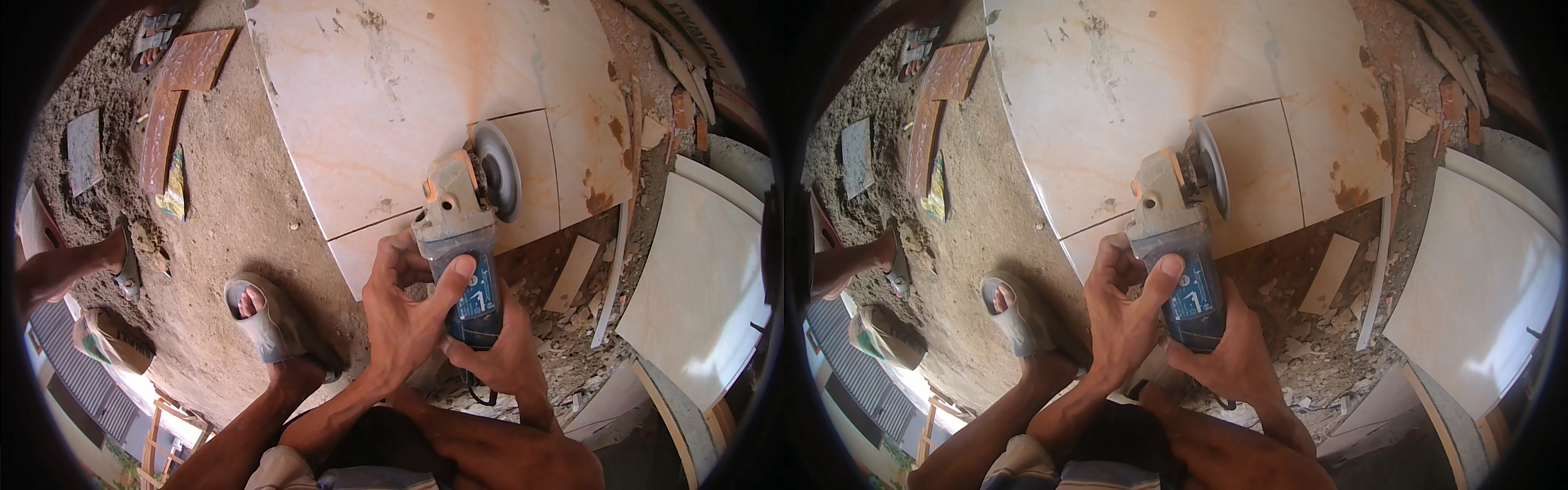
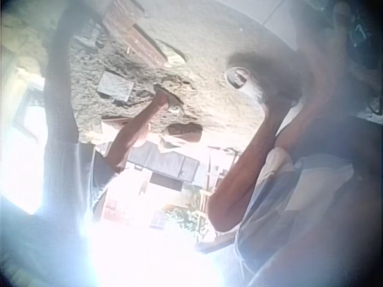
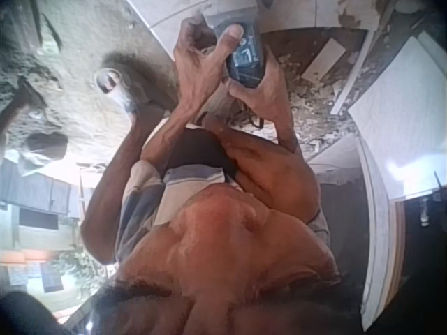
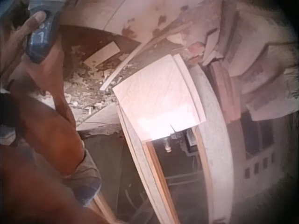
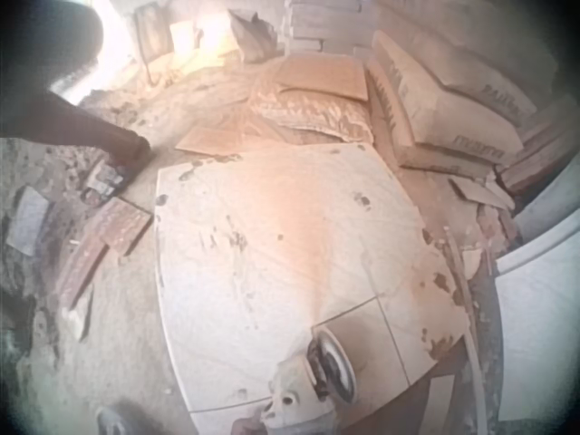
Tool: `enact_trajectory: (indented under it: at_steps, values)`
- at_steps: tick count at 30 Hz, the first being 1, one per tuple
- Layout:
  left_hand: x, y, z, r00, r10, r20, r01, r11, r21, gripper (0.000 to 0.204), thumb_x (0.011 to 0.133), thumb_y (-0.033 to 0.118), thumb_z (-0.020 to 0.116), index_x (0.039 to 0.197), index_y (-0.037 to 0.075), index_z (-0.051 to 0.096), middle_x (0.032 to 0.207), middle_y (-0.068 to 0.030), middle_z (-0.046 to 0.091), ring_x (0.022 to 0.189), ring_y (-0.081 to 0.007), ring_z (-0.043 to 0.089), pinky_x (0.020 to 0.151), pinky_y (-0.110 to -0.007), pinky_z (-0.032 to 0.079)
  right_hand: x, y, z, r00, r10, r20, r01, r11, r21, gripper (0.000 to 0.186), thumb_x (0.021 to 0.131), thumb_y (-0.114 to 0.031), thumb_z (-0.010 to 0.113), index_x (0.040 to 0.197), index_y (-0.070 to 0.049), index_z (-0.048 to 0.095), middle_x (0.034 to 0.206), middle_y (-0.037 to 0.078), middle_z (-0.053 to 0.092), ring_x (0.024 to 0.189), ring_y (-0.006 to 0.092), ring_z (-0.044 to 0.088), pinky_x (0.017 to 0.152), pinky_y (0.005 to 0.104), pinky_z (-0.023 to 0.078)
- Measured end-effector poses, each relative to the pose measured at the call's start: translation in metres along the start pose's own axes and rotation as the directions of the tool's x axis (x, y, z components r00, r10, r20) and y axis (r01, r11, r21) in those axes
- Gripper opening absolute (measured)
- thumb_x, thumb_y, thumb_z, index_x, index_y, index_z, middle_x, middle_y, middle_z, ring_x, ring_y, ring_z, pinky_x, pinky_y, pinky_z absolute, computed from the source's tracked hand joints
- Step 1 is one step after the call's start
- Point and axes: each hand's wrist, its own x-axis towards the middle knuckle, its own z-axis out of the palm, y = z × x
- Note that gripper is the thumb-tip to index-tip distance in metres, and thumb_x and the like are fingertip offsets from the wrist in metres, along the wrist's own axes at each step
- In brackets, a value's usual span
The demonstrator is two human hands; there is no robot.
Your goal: The person uses an angle grinder to cut a rectangular notch into a ceramic tile on a dusty floor. They hold the grinder with both hands, following markings on the tile, and later turn the tile over to continue the cut before breaking off the waste section.
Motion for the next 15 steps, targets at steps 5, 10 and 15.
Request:
enact_trajectory:
  at_steps: [5, 10, 15]
  values:
    - [-0.0006, 0.0028, 0.0009, 1.000, -0.024, -0.010, 0.024, 1.000, 0.005, 0.066, 0.094, 0.035, 0.093, 0.135, -0.008, 0.064, 0.098, -0.0142, 0.077, 0.096, -0.0216, 0.075, 0.089, -0.038, 0.062, 0.0000, -0.0009, -0.0007, 1.000, 0.003, -0.004, -0.003, 1.000, 0.004, 0.072, 0.079, -0.024, 0.093, 0.137, 0.002, 0.059, 0.106, 0.014, 0.075, 0.094, 0.0205, 0.075, 0.086, 0.0382, 0.061]
    - [0.0001, 0.0012, 0.0007, 1.000, -0.011, -0.019, 0.012, 1.000, 0.022, 0.066, 0.093, 0.036, 0.093, 0.134, -0.008, 0.065, 0.099, -0.0140, 0.076, 0.097, -0.0213, 0.075, 0.090, -0.038, 0.061, 0.0004, -0.0005, -0.0004, 1.000, 0.012, -0.003, -0.012, 1.000, 0.003, 0.070, 0.080, -0.024, 0.094, 0.135, 0.002, 0.059, 0.107, 0.014, 0.075, 0.096, 0.0201, 0.075, 0.087, 0.0377, 0.061]
    - [0.0000, 0.0032, 0.0010, 1.000, -0.010, -0.013, 0.010, 0.999, 0.031, 0.066, 0.094, 0.035, 0.092, 0.135, -0.008, 0.065, 0.099, -0.0137, 0.077, 0.096, -0.0203, 0.073, 0.089, -0.037, 0.061, 0.0009, -0.0012, 0.0003, 1.000, -0.009, -0.010, 0.010, 1.000, 0.020, 0.067, 0.081, -0.023, 0.094, 0.133, 0.002, 0.060, 0.105, 0.013, 0.075, 0.094, 0.0192, 0.074, 0.086, 0.0374, 0.060]
